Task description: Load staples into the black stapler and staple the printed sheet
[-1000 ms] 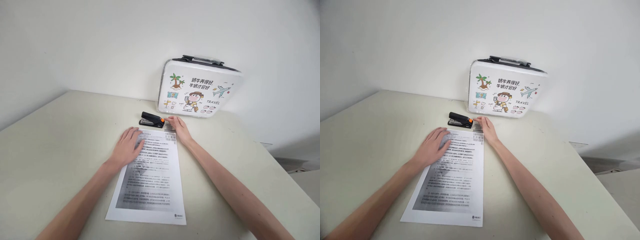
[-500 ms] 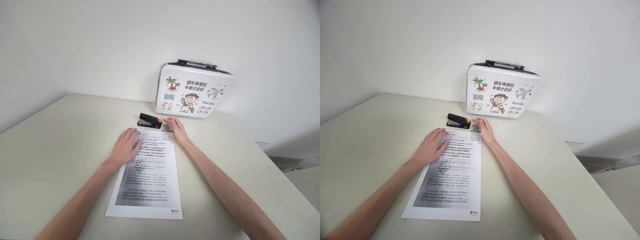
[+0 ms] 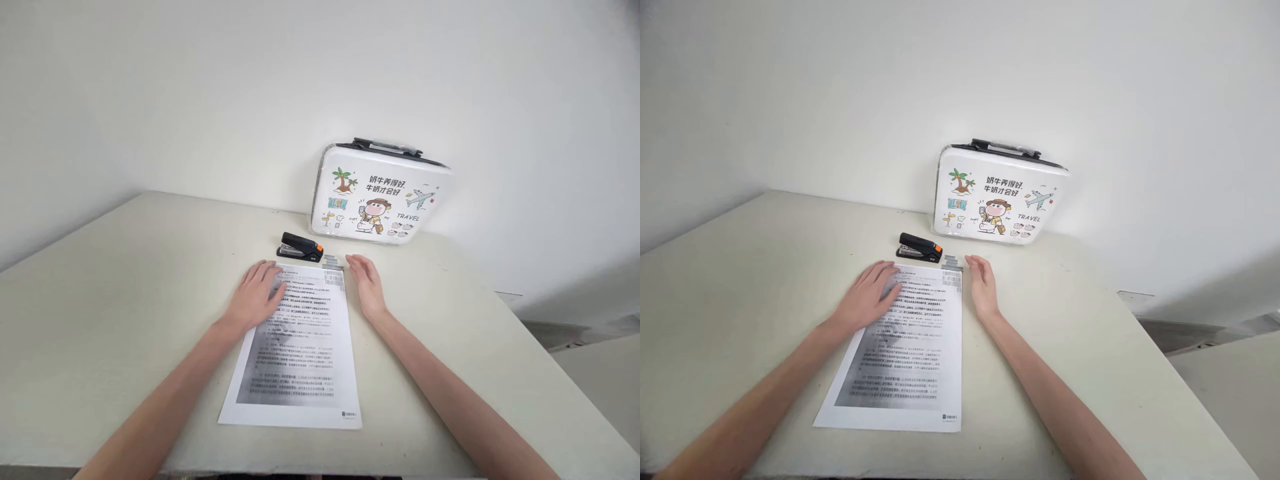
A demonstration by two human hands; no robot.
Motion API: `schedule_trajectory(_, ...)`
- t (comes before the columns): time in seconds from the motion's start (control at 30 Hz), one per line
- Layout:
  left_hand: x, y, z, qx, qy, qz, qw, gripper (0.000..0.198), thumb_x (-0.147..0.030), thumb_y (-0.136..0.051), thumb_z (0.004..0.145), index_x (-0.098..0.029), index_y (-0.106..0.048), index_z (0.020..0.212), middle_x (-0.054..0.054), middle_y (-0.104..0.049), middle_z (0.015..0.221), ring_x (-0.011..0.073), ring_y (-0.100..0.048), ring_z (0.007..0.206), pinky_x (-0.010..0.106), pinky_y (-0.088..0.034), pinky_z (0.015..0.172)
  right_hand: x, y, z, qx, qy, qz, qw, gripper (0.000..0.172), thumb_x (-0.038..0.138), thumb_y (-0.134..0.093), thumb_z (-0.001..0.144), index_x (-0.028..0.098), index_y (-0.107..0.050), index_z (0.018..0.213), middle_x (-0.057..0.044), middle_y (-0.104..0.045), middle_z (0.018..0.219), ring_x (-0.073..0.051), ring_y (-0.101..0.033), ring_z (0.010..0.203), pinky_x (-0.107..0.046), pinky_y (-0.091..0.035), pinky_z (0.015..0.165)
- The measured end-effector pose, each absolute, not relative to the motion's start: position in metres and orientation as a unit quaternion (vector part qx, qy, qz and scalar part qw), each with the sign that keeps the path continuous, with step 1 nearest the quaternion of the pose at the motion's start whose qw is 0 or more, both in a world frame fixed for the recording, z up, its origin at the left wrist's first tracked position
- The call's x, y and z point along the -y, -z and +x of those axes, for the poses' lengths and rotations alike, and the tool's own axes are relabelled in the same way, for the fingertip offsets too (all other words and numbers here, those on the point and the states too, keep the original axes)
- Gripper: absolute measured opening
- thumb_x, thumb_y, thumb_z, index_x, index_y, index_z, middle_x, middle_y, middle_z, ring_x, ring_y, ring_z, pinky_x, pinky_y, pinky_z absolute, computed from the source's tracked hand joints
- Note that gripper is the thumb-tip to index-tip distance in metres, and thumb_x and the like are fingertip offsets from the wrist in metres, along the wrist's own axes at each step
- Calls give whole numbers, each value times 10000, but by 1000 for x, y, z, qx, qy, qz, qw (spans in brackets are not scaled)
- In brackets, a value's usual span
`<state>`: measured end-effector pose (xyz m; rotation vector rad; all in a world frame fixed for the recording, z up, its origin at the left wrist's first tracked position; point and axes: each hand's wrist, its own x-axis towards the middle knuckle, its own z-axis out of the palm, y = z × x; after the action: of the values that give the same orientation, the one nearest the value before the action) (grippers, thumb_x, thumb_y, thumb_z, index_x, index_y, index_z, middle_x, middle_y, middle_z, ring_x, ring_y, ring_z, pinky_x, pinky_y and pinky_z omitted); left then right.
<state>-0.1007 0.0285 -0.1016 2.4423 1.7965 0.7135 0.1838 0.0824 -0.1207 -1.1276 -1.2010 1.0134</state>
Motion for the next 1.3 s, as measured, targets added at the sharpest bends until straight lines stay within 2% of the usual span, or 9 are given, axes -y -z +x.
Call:
schedule_trajectory(0.13, -28, 102, -101, -575, -234, 783, 14, 469, -470, -400, 1036, -181, -598, 1348, 161, -563, 1499, 336, -446, 1461, 547, -362, 1230, -40, 117, 199, 483, -426, -499, 580, 358, 536, -637, 930, 290, -633, 1190, -63, -685, 1407, -236, -561, 1407, -487, -384, 1235)
schedule_trajectory(0.47, -30, 98, -102, -586, -253, 769, 43, 496, -526, -406, 1034, -191, -561, 1364, 165, -516, 1542, 341, -474, 1447, 545, -383, 1215, 69, 90, 281, 548, -392, -593, 441, 334, 564, -587, 986, 379, -682, 1247, -30, -645, 1468, -283, -576, 1390, -502, -460, 1167)
schedule_trajectory(0.63, -33, 96, -103, -588, -250, 767, 49, 522, -540, -399, 1036, -169, -542, 1373, 184, -511, 1531, 333, -467, 1445, 532, -357, 1228, 106, 92, 311, 562, -369, -613, 416, 318, 571, -571, 990, 383, -705, 1209, -56, -697, 1385, -304, -643, 1306, -468, -566, 1042)
schedule_trajectory(0.8, -33, 89, -101, -596, -257, 758, 66, 538, -564, -403, 1029, -171, -537, 1371, 176, -522, 1510, 326, -461, 1444, 523, -350, 1231, 115, 93, 313, 623, -367, -570, 389, 323, 560, -481, 1031, 350, -693, 1157, -65, -728, 1286, -284, -682, 1221, -447, -583, 1000)
schedule_trajectory(0.83, -33, 87, -101, -600, -259, 754, 70, 540, -566, -401, 1030, -172, -534, 1374, 173, -523, 1508, 322, -456, 1446, 518, -346, 1234, 115, 93, 312, 634, -362, -566, 382, 317, 548, -470, 1039, 351, -682, 1167, -64, -721, 1292, -284, -686, 1200, -438, -596, 959)
schedule_trajectory(0.9, -32, 85, -100, -605, -262, 748, 75, 543, -570, -401, 1029, -174, -527, 1379, 169, -529, 1501, 317, -451, 1449, 513, -338, 1238, 116, 93, 310, 654, -349, -564, 364, 312, 532, -451, 1047, 357, -664, 1193, -71, -702, 1315, -287, -712, 1083, -411, -619, 776)
schedule_trajectory(1.0, -33, 84, -100, -608, -259, 747, 74, 549, -578, -404, 1023, -178, -521, 1381, 168, -534, 1494, 323, -456, 1441, 526, -340, 1233, 117, 93, 310, 676, -335, -563, 338, 319, 528, -418, 1053, 378, -644, 1221, -76, -693, 1314, -257, -694, 782, -383, -537, 524)
schedule_trajectory(1.1, -35, 83, -99, -608, -251, 751, 50, 532, -570, -414, 1015, -184, -535, 1361, 171, -554, 1473, 343, -464, 1421, 552, -362, 1210, 119, 94, 311, 683, -327, -559, 338, 311, 522, -403, 1056, 395, -632, 1221, -64, -709, 1265, -232, -637, 656, -391, -517, 500)
schedule_trajectory(1.3, -58, 62, -84, -567, -258, 778, -78, 432, -437, -406, 1011, -214, -553, 1351, 168, -550, 1463, 354, -384, 1465, 592, -325, 1211, 118, 92, 312, 690, -320, -550, 345, 287, 505, -410, 1057, 385, -621, 1208, -55, -714, 1232, -224, -603, 626, -403, -531, 539)
